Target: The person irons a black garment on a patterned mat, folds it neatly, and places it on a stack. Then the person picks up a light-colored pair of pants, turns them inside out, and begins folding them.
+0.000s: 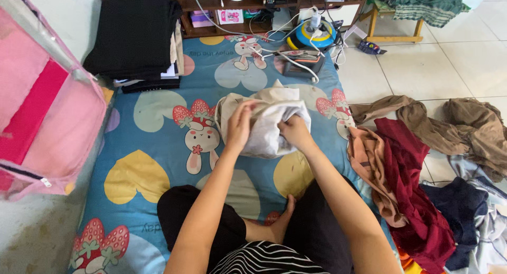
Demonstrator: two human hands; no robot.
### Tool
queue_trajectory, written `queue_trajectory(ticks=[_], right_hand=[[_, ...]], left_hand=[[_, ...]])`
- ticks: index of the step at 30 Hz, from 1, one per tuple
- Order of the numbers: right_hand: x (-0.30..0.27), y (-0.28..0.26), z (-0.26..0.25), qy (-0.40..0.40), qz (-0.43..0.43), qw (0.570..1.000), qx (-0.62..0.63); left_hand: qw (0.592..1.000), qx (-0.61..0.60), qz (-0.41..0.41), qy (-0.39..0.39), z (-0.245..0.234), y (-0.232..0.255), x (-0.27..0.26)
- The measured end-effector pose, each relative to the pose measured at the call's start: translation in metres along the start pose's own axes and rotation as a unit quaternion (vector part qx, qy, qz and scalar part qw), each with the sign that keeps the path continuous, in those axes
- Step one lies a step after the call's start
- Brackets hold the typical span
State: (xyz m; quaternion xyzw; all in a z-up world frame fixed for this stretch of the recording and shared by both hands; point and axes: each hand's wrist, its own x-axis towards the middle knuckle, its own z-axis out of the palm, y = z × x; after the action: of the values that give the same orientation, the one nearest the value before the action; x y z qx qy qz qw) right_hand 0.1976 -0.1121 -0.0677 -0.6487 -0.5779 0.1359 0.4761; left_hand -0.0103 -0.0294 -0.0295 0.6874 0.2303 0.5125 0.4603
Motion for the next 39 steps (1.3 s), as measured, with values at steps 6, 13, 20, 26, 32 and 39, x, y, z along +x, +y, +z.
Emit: queue_trajectory(ticks=[6,13,20,26,32,39], right_hand=[[0.015,-0.013,-0.011,0.009,0.223,0.852,0.475],[0.022,-0.020,-0.039,0.010,0.212,0.891,0.401],[0.047,-0.021,-0.099,0.033,0.173,0.872,0.458],[0.042,-0.032,-0.062,0.046,0.175,0.835,0.520],[0.034,-0.058,-0.080,0.068,0.207,0.862,0.458],[0.041,-0.062,-0.167,0.078,0.236,0.851,0.462]], left_hand=[[0.971,0.233,-0.034,-0.036,-0.012,-0.098,-0.011],[0.937,0.328,-0.123,0.004,-0.030,-0.137,-0.030],[0.990,0.125,0.044,-0.039,-0.016,-0.064,-0.008],[0.980,0.189,0.014,-0.059,0.037,-0.026,0.000],[0.959,0.253,0.118,-0.039,0.006,-0.028,0.001],[0.920,0.381,0.089,0.019,-0.076,-0.047,0.028]])
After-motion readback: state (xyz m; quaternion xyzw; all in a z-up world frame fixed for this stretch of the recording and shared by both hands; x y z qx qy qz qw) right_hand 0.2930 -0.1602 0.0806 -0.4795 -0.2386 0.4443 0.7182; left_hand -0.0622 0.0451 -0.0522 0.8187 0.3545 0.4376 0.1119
